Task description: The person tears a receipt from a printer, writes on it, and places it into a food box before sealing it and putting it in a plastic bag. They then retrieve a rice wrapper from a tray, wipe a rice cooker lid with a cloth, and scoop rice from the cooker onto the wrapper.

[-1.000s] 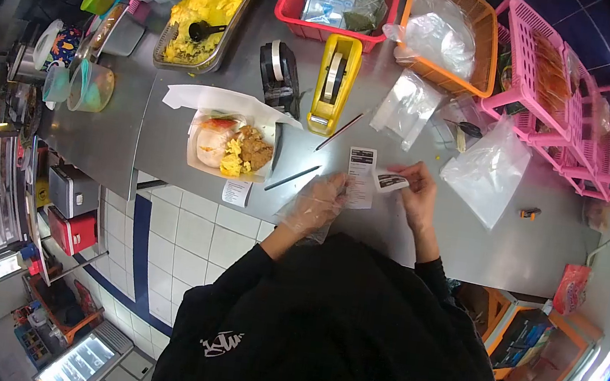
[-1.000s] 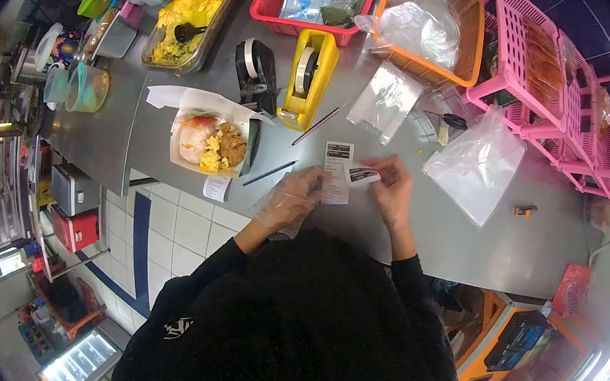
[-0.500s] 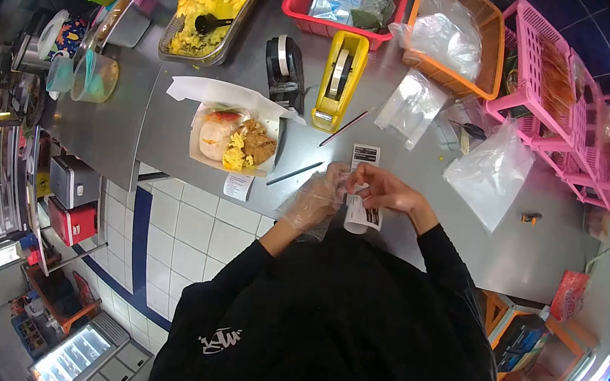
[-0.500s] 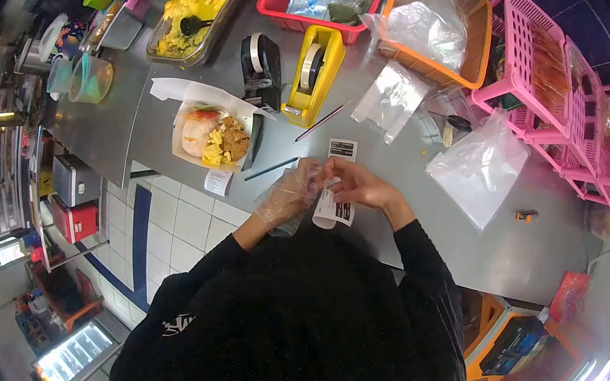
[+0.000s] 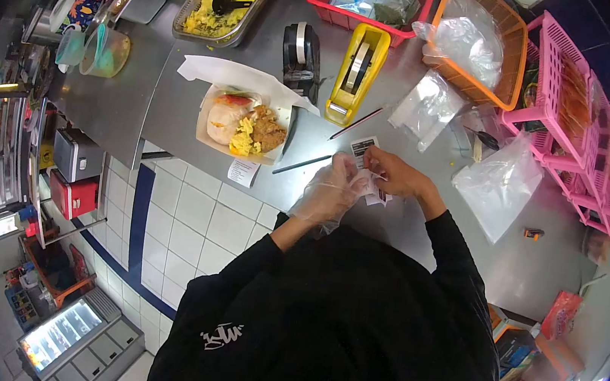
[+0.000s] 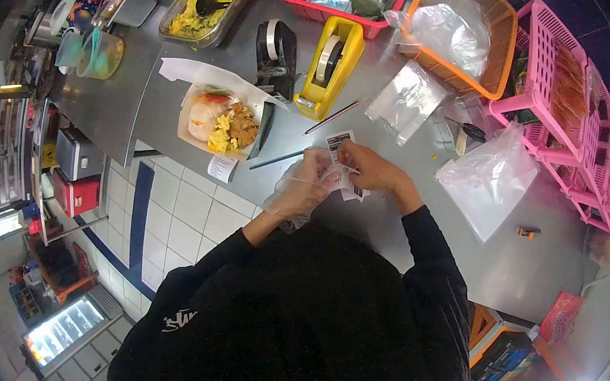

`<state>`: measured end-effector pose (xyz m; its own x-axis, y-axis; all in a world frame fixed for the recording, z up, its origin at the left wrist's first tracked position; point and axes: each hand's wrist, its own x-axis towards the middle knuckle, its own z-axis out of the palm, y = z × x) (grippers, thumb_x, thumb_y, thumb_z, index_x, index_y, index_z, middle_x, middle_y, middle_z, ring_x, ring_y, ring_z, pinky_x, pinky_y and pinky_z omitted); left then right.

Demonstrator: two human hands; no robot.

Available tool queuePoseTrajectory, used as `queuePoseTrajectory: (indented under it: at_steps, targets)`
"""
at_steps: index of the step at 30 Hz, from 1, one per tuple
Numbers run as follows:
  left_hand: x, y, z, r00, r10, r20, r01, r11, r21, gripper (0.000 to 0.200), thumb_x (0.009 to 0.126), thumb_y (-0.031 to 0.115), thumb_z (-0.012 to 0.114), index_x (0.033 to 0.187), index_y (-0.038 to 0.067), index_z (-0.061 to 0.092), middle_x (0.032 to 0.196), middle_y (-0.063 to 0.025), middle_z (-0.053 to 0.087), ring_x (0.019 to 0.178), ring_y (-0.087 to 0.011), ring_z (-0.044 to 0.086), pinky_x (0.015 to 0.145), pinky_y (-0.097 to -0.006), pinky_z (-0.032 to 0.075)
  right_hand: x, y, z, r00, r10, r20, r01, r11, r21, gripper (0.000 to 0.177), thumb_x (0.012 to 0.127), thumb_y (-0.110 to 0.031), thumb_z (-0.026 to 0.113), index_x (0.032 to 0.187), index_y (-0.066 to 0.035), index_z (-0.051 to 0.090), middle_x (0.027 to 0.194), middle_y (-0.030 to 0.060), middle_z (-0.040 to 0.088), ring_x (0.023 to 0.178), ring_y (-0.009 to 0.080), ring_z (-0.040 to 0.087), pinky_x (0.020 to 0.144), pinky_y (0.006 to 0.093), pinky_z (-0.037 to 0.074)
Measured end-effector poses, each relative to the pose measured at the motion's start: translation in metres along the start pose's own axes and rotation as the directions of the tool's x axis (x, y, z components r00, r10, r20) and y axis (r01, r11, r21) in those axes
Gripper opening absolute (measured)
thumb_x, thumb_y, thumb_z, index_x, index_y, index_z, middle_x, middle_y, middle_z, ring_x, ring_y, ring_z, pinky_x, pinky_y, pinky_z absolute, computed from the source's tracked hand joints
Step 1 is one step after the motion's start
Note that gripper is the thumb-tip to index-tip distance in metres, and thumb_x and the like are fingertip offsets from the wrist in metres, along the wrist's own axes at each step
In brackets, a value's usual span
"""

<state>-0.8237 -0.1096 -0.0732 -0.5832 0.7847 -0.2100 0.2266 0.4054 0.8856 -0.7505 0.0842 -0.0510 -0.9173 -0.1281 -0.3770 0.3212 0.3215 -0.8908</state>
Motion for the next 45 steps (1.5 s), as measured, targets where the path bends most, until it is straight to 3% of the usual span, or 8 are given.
queuePoseTrajectory:
  at_steps: [5,8,11,17,26,32,38,45]
  targets:
    - [-0.002,0.046,-0.018,0.969,-0.204,0.139,0.147,0.930,0.337,0.043,0.083,0.022,0.066,0.117,0.005,0.047,0.111,-0.0191,0.059,0.096,-0.0340,0.061,0.075,-0.0449,0.048,0.003,-0.007,-0.006,1.000,0.003,0.024,-0.001,0.994,-0.113,0.036,0.066,0.001,0.062,0.100,-0.003,0.049,0.092,0.0146,0.058,0.087,0.0302,0.060,0.076,0.0385,0.048]
    - [-0.007,0.036,0.002,0.970,0.241,-0.026,-0.176,0.773,0.609,0.047,0.078,0.025,0.069,0.119,0.010,0.052,0.128,-0.0173,0.051,0.112,-0.0302,0.053,0.082,-0.0471,0.044,0.011,0.014,-0.002,0.997,-0.074,0.003,0.074,0.993,-0.095,0.038,0.066,-0.001,0.066,0.101,-0.003,0.050,0.092,0.0155,0.060,0.087,0.0315,0.061,0.074,0.0397,0.049]
    - [-0.006,0.016,0.016,0.960,0.264,0.096,-0.256,0.680,0.687,0.051,0.076,0.027,0.070,0.122,0.012,0.055,0.137,-0.0154,0.044,0.124,-0.0269,0.043,0.089,-0.0482,0.038,0.015,0.003,-0.004,0.994,0.092,0.055,-0.069,0.943,-0.326,0.040,0.066,0.002,0.067,0.103,-0.003,0.051,0.097,0.0162,0.060,0.091,0.0344,0.061,0.075,0.0426,0.049]
    - [-0.006,0.012,0.018,0.946,0.321,0.039,-0.260,0.684,0.681,0.052,0.080,0.030,0.067,0.127,0.014,0.053,0.141,-0.0121,0.042,0.127,-0.0294,0.041,0.094,-0.0505,0.033,0.014,-0.007,-0.008,0.944,-0.201,-0.262,-0.014,0.768,-0.641,0.045,0.064,0.001,0.073,0.104,-0.006,0.051,0.100,0.0120,0.054,0.094,0.0353,0.057,0.078,0.0420,0.047]
    - [-0.002,0.011,0.023,0.924,0.378,0.055,-0.281,0.576,0.767,0.045,0.084,0.033,0.063,0.126,0.017,0.057,0.137,-0.0125,0.047,0.124,-0.0293,0.046,0.098,-0.0580,0.029,0.009,0.038,-0.009,0.846,-0.359,-0.394,0.011,0.752,-0.660,0.034,0.066,-0.012,0.076,0.093,-0.008,0.057,0.095,0.0086,0.054,0.091,0.0302,0.056,0.078,0.0430,0.045]
    - [0.000,0.005,0.022,0.900,0.431,0.066,-0.314,0.536,0.784,0.041,0.085,0.029,0.061,0.124,0.017,0.059,0.139,-0.0135,0.047,0.124,-0.0289,0.048,0.097,-0.0581,0.030,-0.005,0.013,-0.028,0.524,-0.539,-0.659,-0.357,0.564,-0.745,0.019,0.076,-0.012,0.069,0.091,-0.007,0.058,0.095,0.0096,0.061,0.091,0.0308,0.058,0.076,0.0394,0.047]
    - [0.016,0.011,0.018,0.897,0.424,0.123,-0.369,0.568,0.736,0.043,0.084,0.028,0.061,0.126,0.017,0.057,0.140,-0.0150,0.045,0.125,-0.0290,0.047,0.098,-0.0582,0.029,-0.017,0.017,-0.060,0.608,-0.177,-0.774,-0.279,0.865,-0.417,0.010,0.083,-0.013,0.062,0.089,-0.005,0.060,0.091,0.0123,0.064,0.089,0.0322,0.062,0.071,0.0419,0.049]
    - [0.037,0.010,0.029,0.884,0.433,0.178,-0.413,0.543,0.731,0.042,0.081,0.025,0.063,0.122,0.017,0.058,0.133,-0.0134,0.050,0.124,-0.0294,0.048,0.098,-0.0592,0.030,-0.028,0.014,-0.006,0.769,-0.221,-0.600,-0.245,0.765,-0.596,0.016,0.081,-0.014,0.061,0.093,-0.004,0.063,0.094,0.0128,0.064,0.090,0.0340,0.062,0.077,0.0408,0.051]
